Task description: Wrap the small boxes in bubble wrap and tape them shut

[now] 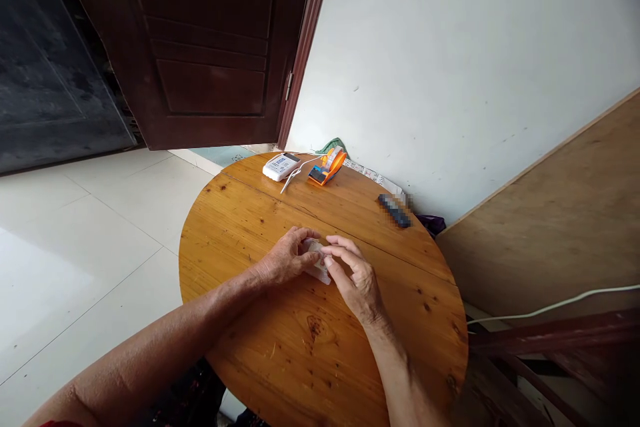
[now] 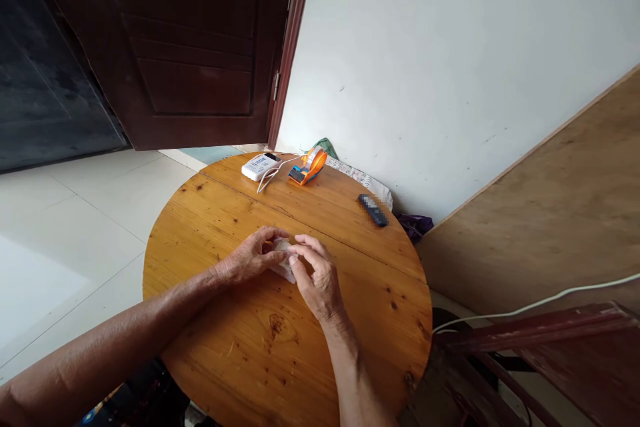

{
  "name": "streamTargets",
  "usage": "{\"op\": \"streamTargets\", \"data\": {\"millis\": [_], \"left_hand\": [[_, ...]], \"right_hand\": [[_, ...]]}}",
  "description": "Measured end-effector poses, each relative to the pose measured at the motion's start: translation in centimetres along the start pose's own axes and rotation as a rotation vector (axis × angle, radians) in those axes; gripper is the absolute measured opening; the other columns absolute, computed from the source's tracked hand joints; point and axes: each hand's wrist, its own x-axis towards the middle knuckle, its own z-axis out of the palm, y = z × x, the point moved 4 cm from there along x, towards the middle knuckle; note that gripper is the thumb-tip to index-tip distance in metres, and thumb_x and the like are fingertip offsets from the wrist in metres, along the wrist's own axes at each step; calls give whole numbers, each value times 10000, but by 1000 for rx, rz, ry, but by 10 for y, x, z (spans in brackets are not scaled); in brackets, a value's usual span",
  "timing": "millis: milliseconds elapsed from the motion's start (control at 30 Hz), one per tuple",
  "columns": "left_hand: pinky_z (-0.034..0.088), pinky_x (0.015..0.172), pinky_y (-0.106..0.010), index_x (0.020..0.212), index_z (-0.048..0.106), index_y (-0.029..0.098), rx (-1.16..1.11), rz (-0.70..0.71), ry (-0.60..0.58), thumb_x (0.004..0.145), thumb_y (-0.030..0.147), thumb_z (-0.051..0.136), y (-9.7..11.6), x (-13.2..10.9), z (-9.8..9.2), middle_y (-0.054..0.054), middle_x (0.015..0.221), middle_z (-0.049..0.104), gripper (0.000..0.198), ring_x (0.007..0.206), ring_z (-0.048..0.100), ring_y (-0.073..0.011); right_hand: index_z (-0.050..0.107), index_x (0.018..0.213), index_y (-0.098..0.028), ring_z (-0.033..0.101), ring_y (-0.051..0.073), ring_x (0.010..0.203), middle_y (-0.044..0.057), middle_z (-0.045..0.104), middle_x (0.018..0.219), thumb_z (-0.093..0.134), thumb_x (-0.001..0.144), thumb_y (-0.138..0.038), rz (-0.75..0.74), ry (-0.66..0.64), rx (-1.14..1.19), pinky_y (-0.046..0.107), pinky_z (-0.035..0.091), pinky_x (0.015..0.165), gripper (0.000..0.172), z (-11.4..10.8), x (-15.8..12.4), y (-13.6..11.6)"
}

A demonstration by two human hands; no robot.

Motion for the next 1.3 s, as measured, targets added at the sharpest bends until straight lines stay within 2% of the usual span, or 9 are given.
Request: {"op": "streamTargets", "data": {"millis": [133, 267, 500, 733, 933, 1133, 1300], "left_hand": [[497, 778, -301, 1154, 651, 162, -36, -38, -65, 709, 172, 673, 6, 0, -3, -77, 1091, 559, 445, 880, 576, -180], [478, 849, -323, 1086, 713, 176, 9, 22, -120, 670, 108, 599, 14, -1, -7, -81, 1121, 577, 437, 999, 573, -228], [473, 806, -301, 1060, 730, 197, 102, 56, -125, 686, 131, 587, 19, -4, -9, -64, 1085, 568, 405, 957, 573, -207], [477, 862, -315, 1115, 710, 199, 94, 77, -161, 750, 245, 667, 18, -4, -10, -79, 1127, 579, 370, 1001, 572, -218], [482, 878, -324, 1123, 706, 177, 85, 82, -152, 749, 244, 673, 13, -3, -11, -82, 1126, 581, 381, 996, 575, -215], [487, 865, -323, 1139, 711, 198, 113, 58, -149, 734, 190, 662, 13, -1, -11, -64, 1085, 588, 407, 961, 581, -208], [485, 864, -316, 1146, 708, 200, 125, 76, -145, 749, 218, 666, 12, -2, -11, -65, 1095, 581, 400, 947, 575, -199]], "right_hand": [[724, 941, -232, 645, 233, 1059, 93, 679, 1121, 558, 881, -184, -48, 9, -64, 403, 504, 950, 183, 2, -1, -2], [727, 912, -237, 652, 230, 1045, 88, 678, 1118, 555, 877, -184, -46, 9, -52, 395, 514, 935, 183, 0, 0, -2], [702, 965, -233, 638, 229, 1085, 86, 679, 1133, 553, 882, -220, 7, 18, -10, 388, 509, 961, 172, 0, 0, -1], [720, 978, -241, 621, 263, 1043, 89, 668, 1184, 526, 843, -125, -200, -31, -318, 433, 456, 899, 263, 1, 0, -15], [697, 1026, -237, 614, 259, 1041, 89, 657, 1204, 514, 830, -102, -241, -40, -362, 417, 439, 879, 300, 4, -3, -20], [702, 993, -254, 618, 254, 1033, 77, 660, 1211, 535, 807, -93, -261, -49, -370, 418, 443, 873, 297, 5, -3, -21], [712, 927, -251, 620, 254, 1046, 72, 672, 1182, 535, 796, -93, -250, -32, -303, 428, 461, 895, 271, 6, -3, -23]]}}
